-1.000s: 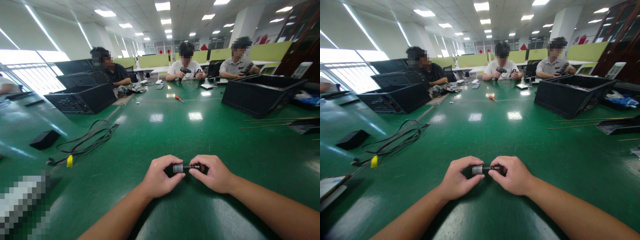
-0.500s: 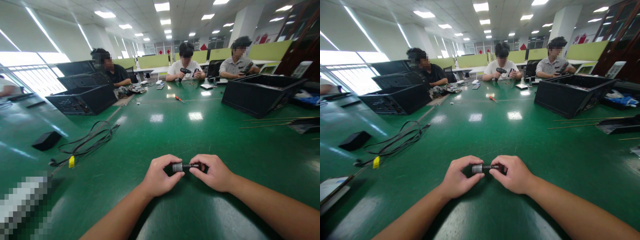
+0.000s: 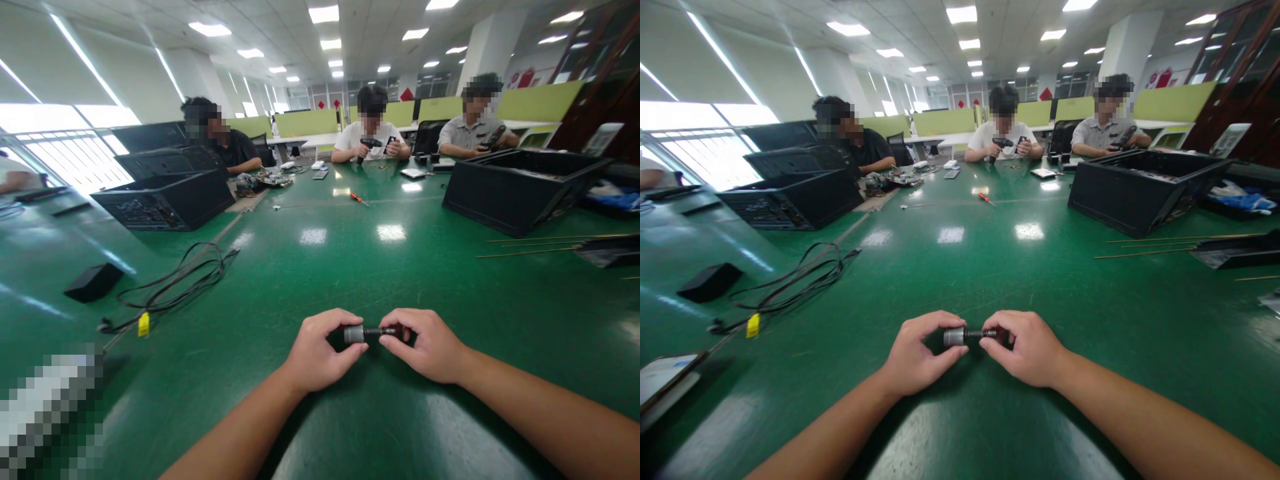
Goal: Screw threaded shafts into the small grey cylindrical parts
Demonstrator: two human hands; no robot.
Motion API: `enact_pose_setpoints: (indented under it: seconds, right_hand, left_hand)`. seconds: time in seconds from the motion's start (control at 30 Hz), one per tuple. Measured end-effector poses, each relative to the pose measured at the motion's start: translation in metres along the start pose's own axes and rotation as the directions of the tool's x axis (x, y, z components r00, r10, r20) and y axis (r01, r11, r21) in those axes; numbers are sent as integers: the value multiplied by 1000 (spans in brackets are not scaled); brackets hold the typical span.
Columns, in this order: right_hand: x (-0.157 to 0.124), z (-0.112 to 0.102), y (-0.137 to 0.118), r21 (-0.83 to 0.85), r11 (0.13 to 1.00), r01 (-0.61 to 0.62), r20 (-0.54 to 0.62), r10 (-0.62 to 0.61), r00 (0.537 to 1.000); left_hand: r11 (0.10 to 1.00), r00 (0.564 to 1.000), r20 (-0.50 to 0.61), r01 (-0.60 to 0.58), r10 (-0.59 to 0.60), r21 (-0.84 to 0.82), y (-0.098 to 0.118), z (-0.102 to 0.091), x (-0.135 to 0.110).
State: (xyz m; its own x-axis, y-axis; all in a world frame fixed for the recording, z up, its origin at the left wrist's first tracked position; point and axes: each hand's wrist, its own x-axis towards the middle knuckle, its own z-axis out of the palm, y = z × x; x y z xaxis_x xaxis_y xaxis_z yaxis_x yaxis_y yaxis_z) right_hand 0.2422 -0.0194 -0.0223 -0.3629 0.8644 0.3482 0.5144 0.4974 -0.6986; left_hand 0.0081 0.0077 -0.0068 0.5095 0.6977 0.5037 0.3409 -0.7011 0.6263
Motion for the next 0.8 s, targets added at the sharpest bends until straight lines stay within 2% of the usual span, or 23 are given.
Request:
enact_pose_setpoints:
  seconds: [0.8]
  right_hand:
    - [1,-2,7,-27,999,-20,7,20,1000]
  left_hand:
    - [1000,1000,-5,-14,15,21,-7,-3,0]
